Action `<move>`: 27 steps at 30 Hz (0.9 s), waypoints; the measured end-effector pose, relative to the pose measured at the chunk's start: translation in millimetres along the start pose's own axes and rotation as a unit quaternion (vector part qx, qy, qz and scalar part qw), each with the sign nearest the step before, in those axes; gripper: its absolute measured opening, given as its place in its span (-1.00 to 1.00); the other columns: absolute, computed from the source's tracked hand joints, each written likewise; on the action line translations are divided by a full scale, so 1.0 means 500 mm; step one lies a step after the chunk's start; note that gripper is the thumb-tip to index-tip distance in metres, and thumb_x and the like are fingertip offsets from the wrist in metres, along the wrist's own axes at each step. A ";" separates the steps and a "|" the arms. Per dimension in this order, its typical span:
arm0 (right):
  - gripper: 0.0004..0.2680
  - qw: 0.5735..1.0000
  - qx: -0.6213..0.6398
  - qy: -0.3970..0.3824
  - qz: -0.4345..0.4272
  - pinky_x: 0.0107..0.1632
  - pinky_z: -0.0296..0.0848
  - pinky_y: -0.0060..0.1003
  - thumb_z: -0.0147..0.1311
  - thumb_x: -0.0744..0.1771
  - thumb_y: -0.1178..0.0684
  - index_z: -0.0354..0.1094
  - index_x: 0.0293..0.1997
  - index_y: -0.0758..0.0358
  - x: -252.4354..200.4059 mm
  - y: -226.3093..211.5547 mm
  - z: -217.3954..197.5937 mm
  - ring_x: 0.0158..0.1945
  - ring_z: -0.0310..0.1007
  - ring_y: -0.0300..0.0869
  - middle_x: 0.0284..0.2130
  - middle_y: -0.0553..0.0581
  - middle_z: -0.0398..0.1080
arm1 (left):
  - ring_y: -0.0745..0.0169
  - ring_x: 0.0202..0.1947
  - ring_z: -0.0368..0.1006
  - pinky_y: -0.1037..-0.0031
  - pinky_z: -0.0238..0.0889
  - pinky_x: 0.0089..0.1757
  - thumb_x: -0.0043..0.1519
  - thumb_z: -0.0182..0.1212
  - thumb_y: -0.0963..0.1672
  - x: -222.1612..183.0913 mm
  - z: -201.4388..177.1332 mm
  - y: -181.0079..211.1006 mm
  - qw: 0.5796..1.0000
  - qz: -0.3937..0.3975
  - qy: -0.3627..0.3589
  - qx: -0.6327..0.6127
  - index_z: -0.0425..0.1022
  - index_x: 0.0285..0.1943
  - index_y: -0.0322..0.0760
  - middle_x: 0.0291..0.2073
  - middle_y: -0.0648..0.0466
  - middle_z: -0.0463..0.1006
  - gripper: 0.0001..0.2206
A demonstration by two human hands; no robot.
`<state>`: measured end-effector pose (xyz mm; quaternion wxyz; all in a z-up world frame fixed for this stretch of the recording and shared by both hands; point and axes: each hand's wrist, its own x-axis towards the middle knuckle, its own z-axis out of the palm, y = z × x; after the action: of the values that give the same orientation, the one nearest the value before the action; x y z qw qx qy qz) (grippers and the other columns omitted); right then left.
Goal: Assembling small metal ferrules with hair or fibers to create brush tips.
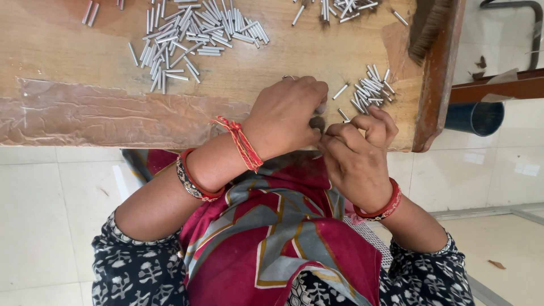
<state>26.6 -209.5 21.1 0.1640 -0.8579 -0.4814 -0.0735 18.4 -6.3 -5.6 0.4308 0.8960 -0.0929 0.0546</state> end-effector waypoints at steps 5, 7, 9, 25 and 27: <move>-0.88 1.000 0.017 -0.024 0.007 0.42 0.05 0.11 0.29 0.24 0.20 0.55 -0.21 0.15 0.006 -0.008 -0.014 0.11 0.28 -0.04 -0.15 -0.03 0.44 | -0.22 -0.14 0.44 0.10 0.32 -0.20 -0.14 0.40 -0.17 -0.002 0.000 0.001 0.999 0.005 0.016 0.039 0.39 -0.21 -0.32 -0.25 -0.07 0.49 -0.65; -0.87 0.999 0.017 -0.029 0.013 0.42 0.05 0.10 0.28 0.23 0.20 0.55 -0.20 0.15 0.004 -0.009 -0.016 0.10 0.29 -0.03 -0.15 -0.03 0.45 | -0.21 -0.12 0.45 0.12 0.33 -0.17 -0.10 0.36 -0.19 -0.010 -0.001 0.001 0.998 0.012 0.029 0.050 0.38 -0.18 -0.32 -0.23 -0.06 0.48 -0.67; -0.87 0.998 0.038 -0.033 0.025 0.42 0.05 0.08 0.30 0.26 0.17 0.55 -0.16 0.14 0.005 -0.009 -0.016 0.10 0.30 -0.07 -0.16 -0.04 0.45 | -0.17 -0.15 0.44 0.14 0.33 -0.16 -0.07 0.32 -0.21 -0.019 -0.009 0.002 0.997 0.032 0.070 0.024 0.38 -0.16 -0.29 -0.25 -0.04 0.47 -0.69; -0.84 0.986 -0.075 -0.024 -0.144 0.41 0.14 0.17 0.31 0.29 0.16 0.53 -0.06 0.27 -0.026 -0.002 0.005 0.02 0.36 -0.14 -0.17 0.02 0.42 | 0.10 -0.46 0.50 0.33 0.36 -0.35 0.15 0.42 -0.18 -0.149 -0.048 0.032 0.982 -0.108 0.116 -0.107 0.48 -0.19 -0.36 -0.39 -0.03 0.49 -0.81; -0.86 0.984 -0.072 -0.002 -0.162 0.39 0.17 0.15 0.31 0.30 0.15 0.51 -0.10 0.24 -0.024 0.003 0.010 0.00 0.36 -0.15 -0.17 0.00 0.42 | 0.05 -0.45 0.51 0.30 0.36 -0.35 0.17 0.39 -0.18 -0.157 -0.034 0.033 0.985 -0.098 0.082 -0.113 0.52 -0.19 -0.36 -0.37 -0.06 0.52 -0.85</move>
<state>21.3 -217.8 12.6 0.0869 -0.7781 -0.6079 -0.1321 -61.9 6.3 3.4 0.5388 0.8387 0.0256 0.0750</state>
